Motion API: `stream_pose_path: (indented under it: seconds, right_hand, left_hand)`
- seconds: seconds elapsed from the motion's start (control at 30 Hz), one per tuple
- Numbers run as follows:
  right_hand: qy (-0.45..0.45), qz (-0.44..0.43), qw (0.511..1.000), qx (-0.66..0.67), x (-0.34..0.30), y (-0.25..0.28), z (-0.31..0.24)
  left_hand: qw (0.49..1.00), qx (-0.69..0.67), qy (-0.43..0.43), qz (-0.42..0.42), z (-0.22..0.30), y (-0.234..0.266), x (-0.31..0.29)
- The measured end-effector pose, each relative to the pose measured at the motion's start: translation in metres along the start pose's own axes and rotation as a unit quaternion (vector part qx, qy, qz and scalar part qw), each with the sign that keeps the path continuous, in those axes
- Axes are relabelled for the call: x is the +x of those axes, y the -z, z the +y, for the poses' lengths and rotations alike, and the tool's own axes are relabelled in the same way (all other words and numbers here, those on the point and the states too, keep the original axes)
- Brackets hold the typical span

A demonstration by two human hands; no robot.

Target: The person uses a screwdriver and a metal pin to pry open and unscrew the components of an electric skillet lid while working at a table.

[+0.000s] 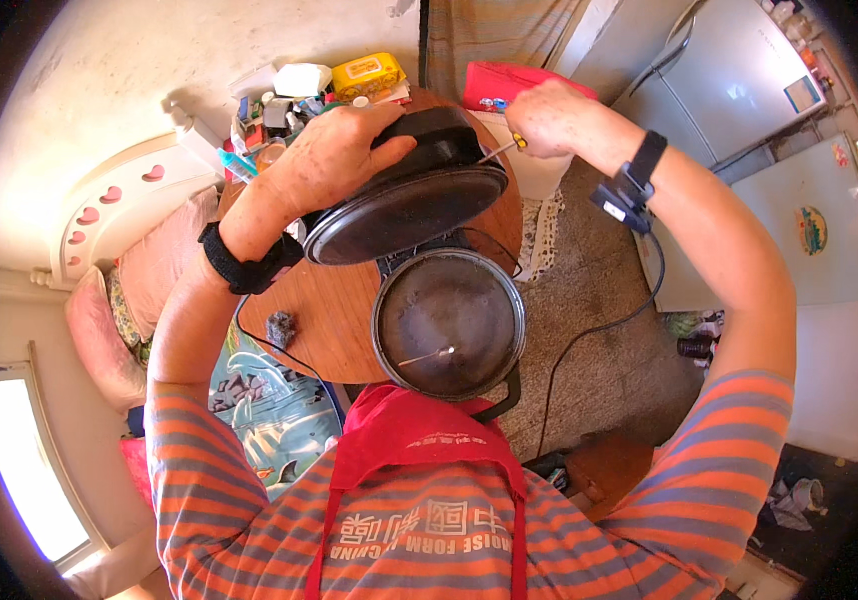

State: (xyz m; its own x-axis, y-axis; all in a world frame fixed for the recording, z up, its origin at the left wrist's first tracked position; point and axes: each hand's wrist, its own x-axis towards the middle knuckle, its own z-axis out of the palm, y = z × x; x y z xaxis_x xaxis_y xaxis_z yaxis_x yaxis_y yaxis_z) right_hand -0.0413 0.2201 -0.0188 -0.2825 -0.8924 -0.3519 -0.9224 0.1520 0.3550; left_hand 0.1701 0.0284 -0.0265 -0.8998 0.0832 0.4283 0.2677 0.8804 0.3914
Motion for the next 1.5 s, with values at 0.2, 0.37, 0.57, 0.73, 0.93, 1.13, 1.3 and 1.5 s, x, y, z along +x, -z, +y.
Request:
stream_pose_path:
  seconds: [0.2,0.37,0.57,0.73,0.93,1.13,1.3,1.5]
  right_hand:
    - [0.077,0.134,0.988,-0.024,0.022,-0.017,0.023]
    - [0.105,0.098,0.989,-0.030,0.030,-0.020,0.033]
    - [0.149,0.155,0.977,0.006,0.045,-0.032,0.047]
    - [0.135,0.107,0.984,0.031,0.045,-0.022,0.045]
    - [0.159,0.108,0.981,-0.011,0.059,-0.015,0.050]
    - [0.168,0.095,0.981,0.013,0.053,-0.011,0.046]
    - [0.164,0.085,0.982,0.028,0.041,-0.011,0.043]
    - [0.170,0.049,0.983,0.037,0.025,-0.004,0.033]
  left_hand:
    - [0.999,-0.019,-0.025,-0.041,-0.004,0.000,0.014]
    - [0.998,-0.018,-0.012,-0.055,-0.019,-0.005,0.023]
    - [0.990,0.039,0.091,-0.104,-0.012,0.005,0.028]
    - [0.961,0.195,-0.022,0.195,0.026,-0.014,-0.001]
    - [0.968,0.094,0.134,0.193,0.051,-0.076,-0.065]
    - [0.949,0.114,0.205,0.210,0.046,-0.100,-0.072]
    - [0.945,0.098,0.223,0.220,0.056,-0.101,-0.069]
    - [0.946,0.108,0.231,0.200,0.067,-0.097,-0.075]
